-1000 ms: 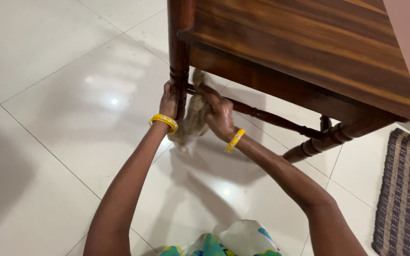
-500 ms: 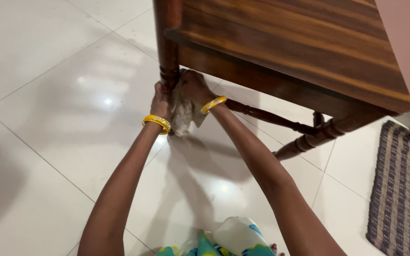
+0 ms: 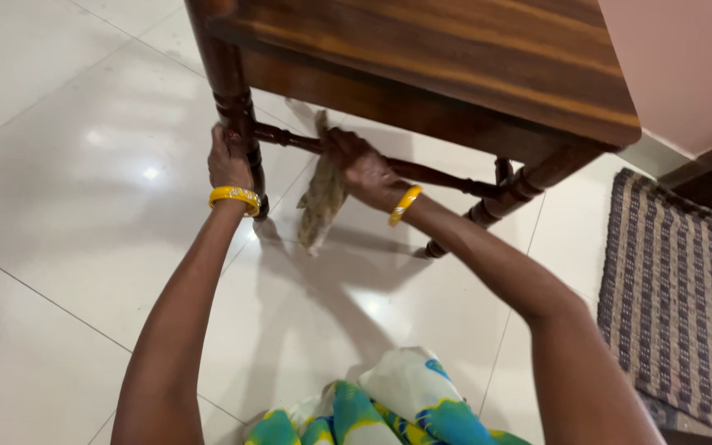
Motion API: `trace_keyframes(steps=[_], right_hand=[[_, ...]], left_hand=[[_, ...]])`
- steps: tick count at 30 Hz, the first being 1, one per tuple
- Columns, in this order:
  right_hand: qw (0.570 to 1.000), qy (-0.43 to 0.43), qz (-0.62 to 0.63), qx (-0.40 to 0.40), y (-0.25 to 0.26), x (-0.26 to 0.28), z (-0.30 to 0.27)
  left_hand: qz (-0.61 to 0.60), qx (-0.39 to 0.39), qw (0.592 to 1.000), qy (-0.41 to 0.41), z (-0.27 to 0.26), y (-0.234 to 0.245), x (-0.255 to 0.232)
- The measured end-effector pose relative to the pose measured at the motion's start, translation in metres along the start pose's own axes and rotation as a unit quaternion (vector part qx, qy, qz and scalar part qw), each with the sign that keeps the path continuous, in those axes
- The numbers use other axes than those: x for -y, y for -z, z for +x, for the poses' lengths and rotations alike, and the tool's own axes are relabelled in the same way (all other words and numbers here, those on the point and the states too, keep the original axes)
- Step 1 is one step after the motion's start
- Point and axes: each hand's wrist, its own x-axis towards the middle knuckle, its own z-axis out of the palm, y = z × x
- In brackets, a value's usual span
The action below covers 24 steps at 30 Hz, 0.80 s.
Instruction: The person kneels on the floor and wipes the legs and seat of a wooden chair using a cloth. They systematically clean each leg and the seat surface.
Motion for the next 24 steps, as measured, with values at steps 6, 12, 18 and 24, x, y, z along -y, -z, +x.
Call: trace_keyframes(steps=[6, 12, 18, 24], right_hand=[[0.977, 0.005, -0.092, 0.194, 0.044, -0.032, -0.066], [0.969, -0.058, -0.018, 0.241, 0.103, -0.056, -0.118], [0.966, -0.038, -0.181, 0.179, 0.128, -0.036, -0.144], [0.933, -0.262, 0.051, 0.242, 0.094, -0.044, -0.144]], left_hand=[[0.009, -0.04, 0.999, -0.008, -0.002, -0.006, 0.007], [-0.009, -0.042, 0.999, 0.003, 0.001, -0.007, 0.013], [0.158, -0.046, 0.977, -0.134, -0.066, -0.019, -0.02], [0.37, 0.171, 0.813, -0.416, -0.107, -0.022, -0.098]])
